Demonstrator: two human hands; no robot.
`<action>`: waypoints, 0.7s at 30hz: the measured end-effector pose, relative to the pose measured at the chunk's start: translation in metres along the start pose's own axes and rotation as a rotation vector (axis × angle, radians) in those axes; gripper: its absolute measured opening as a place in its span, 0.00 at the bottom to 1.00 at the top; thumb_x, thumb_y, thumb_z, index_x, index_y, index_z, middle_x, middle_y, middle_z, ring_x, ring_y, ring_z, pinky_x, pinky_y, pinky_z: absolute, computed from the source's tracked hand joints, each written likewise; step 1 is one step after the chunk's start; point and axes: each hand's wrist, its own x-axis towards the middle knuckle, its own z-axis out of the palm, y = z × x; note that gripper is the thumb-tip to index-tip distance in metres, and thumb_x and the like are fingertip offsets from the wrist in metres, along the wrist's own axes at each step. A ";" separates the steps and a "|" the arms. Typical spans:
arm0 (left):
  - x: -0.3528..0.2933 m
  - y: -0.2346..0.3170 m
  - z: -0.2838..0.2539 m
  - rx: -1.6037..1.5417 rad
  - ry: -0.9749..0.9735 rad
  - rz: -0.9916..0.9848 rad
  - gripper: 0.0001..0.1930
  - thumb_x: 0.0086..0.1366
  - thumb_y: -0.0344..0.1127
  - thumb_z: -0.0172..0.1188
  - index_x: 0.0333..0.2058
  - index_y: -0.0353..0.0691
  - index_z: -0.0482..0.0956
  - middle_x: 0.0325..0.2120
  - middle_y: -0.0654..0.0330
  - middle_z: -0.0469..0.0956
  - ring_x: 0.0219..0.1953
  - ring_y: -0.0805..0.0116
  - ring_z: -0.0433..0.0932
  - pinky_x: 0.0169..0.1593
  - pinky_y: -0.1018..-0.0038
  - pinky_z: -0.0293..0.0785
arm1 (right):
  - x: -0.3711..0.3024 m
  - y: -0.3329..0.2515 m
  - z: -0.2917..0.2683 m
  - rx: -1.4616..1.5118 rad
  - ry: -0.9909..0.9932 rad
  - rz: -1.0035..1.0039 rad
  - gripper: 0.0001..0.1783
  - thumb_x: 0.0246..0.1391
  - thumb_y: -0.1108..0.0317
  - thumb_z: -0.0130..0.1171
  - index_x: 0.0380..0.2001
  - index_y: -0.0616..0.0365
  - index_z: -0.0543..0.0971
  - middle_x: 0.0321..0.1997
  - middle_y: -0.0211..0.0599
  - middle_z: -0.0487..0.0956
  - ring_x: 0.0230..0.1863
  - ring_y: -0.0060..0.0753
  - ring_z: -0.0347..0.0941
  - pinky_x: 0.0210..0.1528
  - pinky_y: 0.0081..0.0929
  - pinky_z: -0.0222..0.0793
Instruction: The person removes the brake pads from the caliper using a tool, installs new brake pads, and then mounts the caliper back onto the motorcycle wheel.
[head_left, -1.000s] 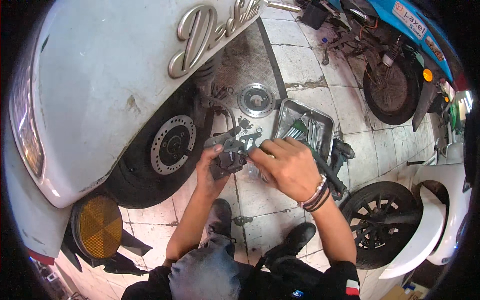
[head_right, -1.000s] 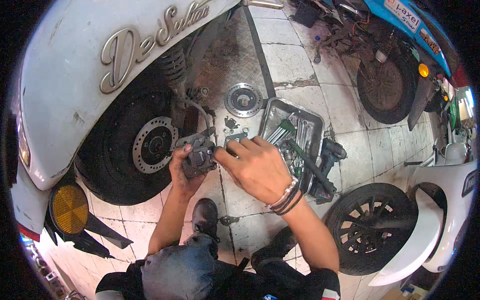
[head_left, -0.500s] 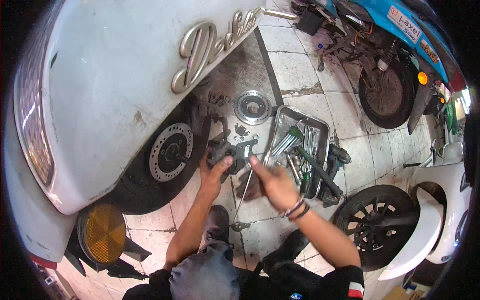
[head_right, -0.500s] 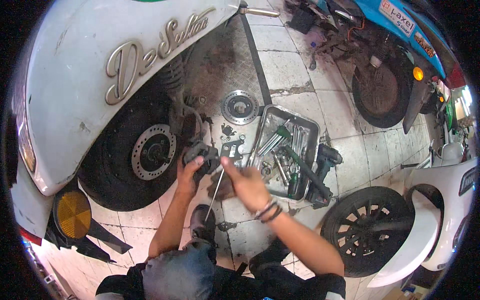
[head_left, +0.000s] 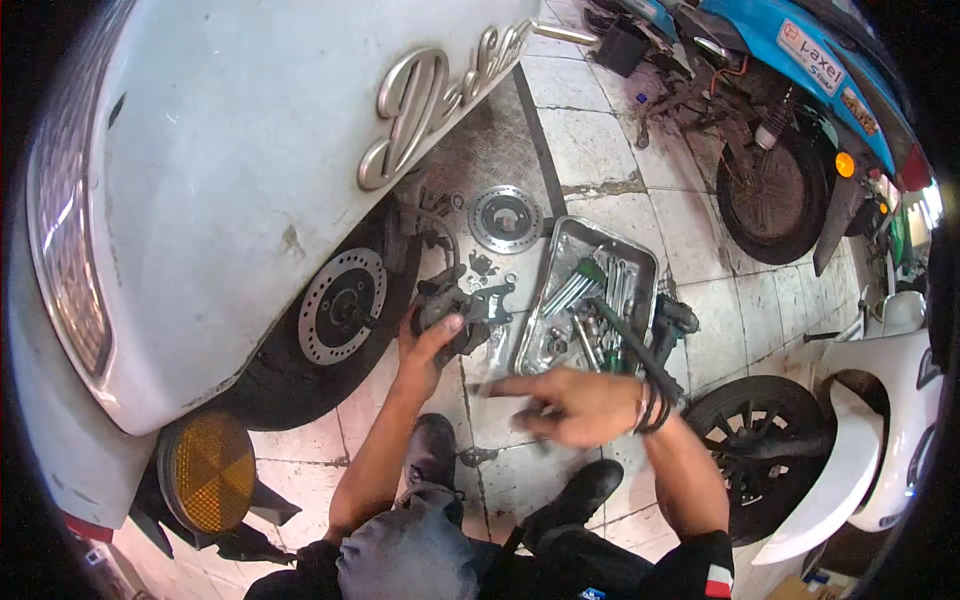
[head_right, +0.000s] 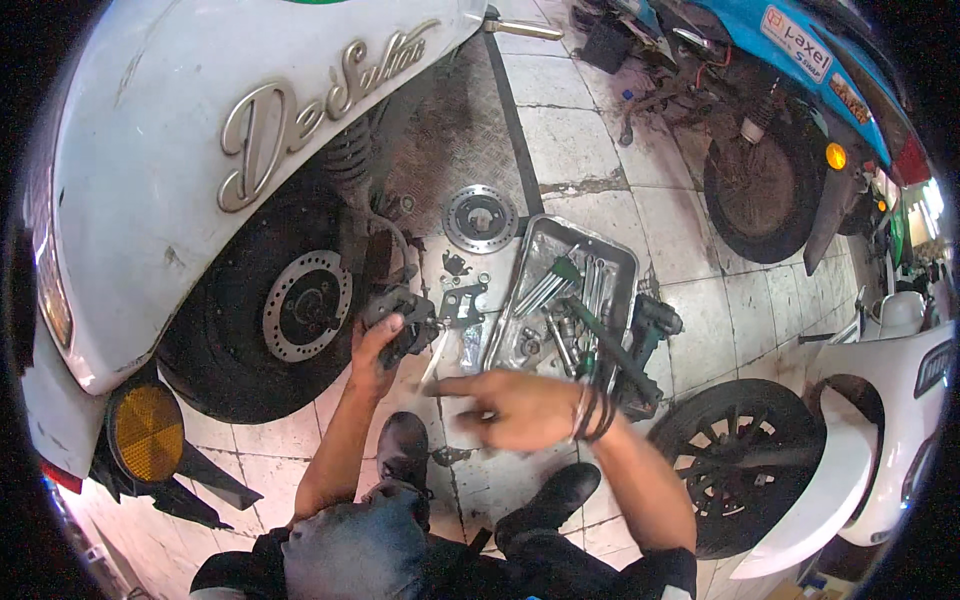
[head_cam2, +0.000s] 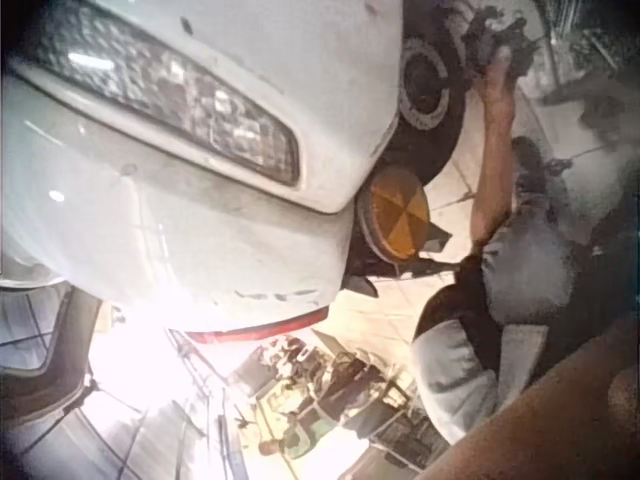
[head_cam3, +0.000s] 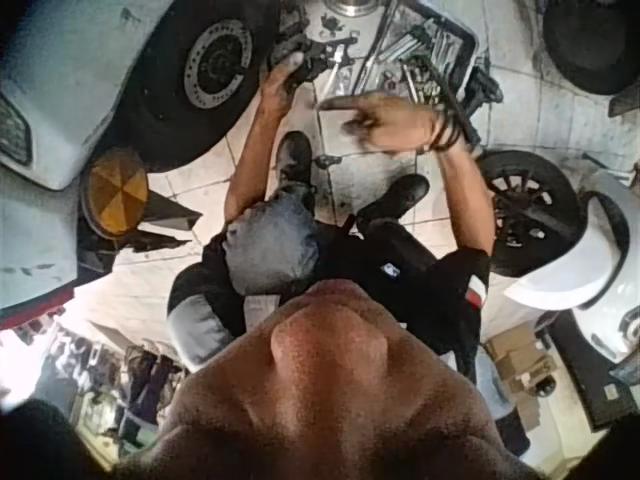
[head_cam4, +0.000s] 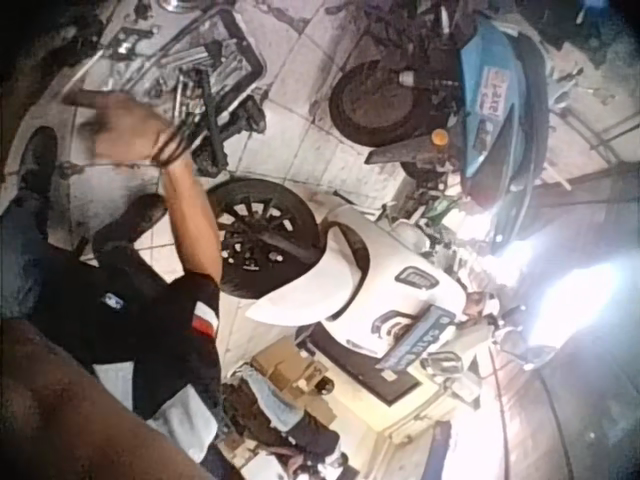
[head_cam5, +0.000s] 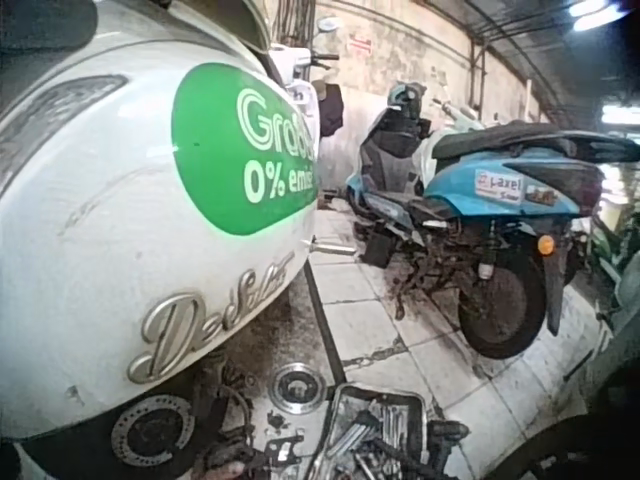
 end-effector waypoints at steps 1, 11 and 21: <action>-0.001 -0.001 -0.004 0.024 0.028 -0.002 0.43 0.59 0.39 0.71 0.67 0.34 0.58 0.56 0.52 0.73 0.56 0.60 0.76 0.58 0.65 0.75 | 0.008 -0.012 0.015 0.273 0.099 -0.138 0.41 0.55 0.68 0.57 0.72 0.60 0.60 0.31 0.63 0.81 0.34 0.56 0.82 0.39 0.47 0.78; -0.003 -0.030 -0.029 -0.055 0.077 0.092 0.43 0.66 0.52 0.66 0.69 0.33 0.55 0.61 0.49 0.68 0.61 0.56 0.71 0.66 0.59 0.69 | 0.008 -0.003 0.001 0.403 0.284 -0.097 0.41 0.57 0.73 0.55 0.74 0.61 0.56 0.28 0.42 0.83 0.26 0.37 0.78 0.34 0.34 0.76; 0.009 -0.033 -0.038 0.064 0.064 0.145 0.40 0.67 0.51 0.62 0.68 0.32 0.57 0.61 0.48 0.68 0.61 0.59 0.72 0.65 0.62 0.69 | 0.004 0.043 -0.010 -0.526 0.212 0.386 0.38 0.57 0.72 0.58 0.70 0.65 0.61 0.32 0.50 0.85 0.33 0.46 0.83 0.36 0.43 0.75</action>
